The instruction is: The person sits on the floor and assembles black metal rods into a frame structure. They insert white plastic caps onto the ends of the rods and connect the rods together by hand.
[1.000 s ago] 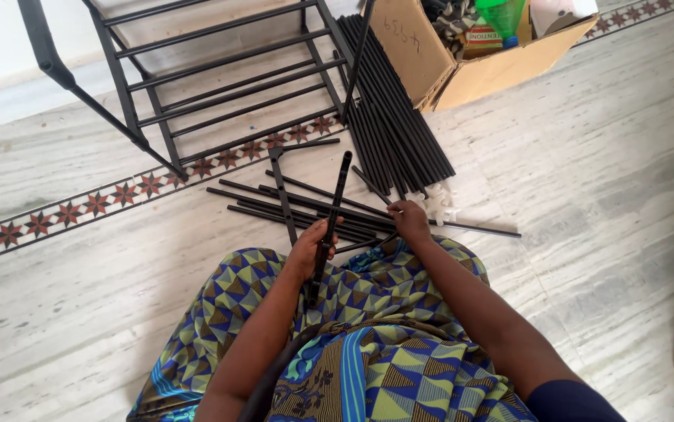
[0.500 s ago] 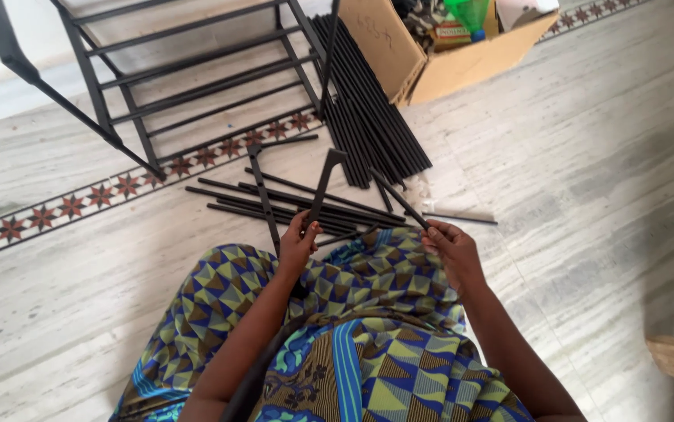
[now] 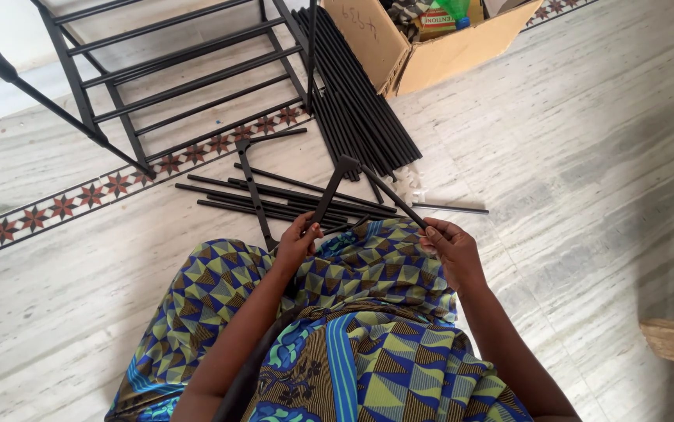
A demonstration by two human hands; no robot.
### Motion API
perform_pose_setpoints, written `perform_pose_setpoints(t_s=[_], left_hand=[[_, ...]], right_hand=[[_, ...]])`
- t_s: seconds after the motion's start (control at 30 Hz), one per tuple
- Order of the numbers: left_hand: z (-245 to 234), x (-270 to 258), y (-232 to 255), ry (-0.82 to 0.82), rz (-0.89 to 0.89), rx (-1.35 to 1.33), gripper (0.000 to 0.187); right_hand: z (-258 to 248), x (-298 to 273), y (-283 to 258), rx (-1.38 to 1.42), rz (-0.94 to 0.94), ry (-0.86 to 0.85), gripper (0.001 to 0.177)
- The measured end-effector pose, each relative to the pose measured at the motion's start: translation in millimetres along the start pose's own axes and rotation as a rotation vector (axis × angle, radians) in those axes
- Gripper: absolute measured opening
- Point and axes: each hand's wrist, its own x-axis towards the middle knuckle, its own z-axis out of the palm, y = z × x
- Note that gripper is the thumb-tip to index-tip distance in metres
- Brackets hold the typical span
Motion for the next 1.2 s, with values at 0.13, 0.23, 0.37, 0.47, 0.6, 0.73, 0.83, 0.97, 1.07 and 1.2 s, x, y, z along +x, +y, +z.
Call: perform_pose_setpoints(t_s=[0.13,0.23,0.37,0.47,0.6,0.73,0.83,0.97,1.07,1.2], left_hand=[[2,-2,2,-0.015,-0.022,0.006,0.050],[2,-3,2,-0.018,-0.035,0.012,0.051],[2,-2,4,-0.019,-0.041,0.019,0.050],[4,-3,5,-0.022,-0.041,0.075,0.049],[11,-8,7,-0.069,-0.034,0.172,0.047],[19,-11,7,-0.127,-0.027,0.221,0.044],[22,-13,3,-0.153,-0.067,0.282,0.040],[31,-14,-1,-0.205,0.106,0.393,0.038],[31,-16,-2,-0.188,0.011,0.433,0.038],[27,-22,-1,-0.165,0.084,0.360,0.039]], right_hand=[[0,3,-1,-0.011,0.010,0.007,0.034],[-1,4,3,-0.008,0.009,-0.007,0.034],[-5,7,8,-0.035,0.030,-0.021,0.034],[-9,10,5,-0.233,-0.023,-0.093,0.037],[-10,15,-13,-0.812,-0.204,0.007,0.036],[-4,12,-33,-1.517,-0.399,0.044,0.036],[7,12,-35,-1.666,-0.501,0.069,0.035],[21,13,-15,-1.762,-0.562,0.030,0.044],[21,24,8,-1.651,-0.569,0.026,0.042],[6,55,21,-1.281,-0.449,-0.075,0.042]])
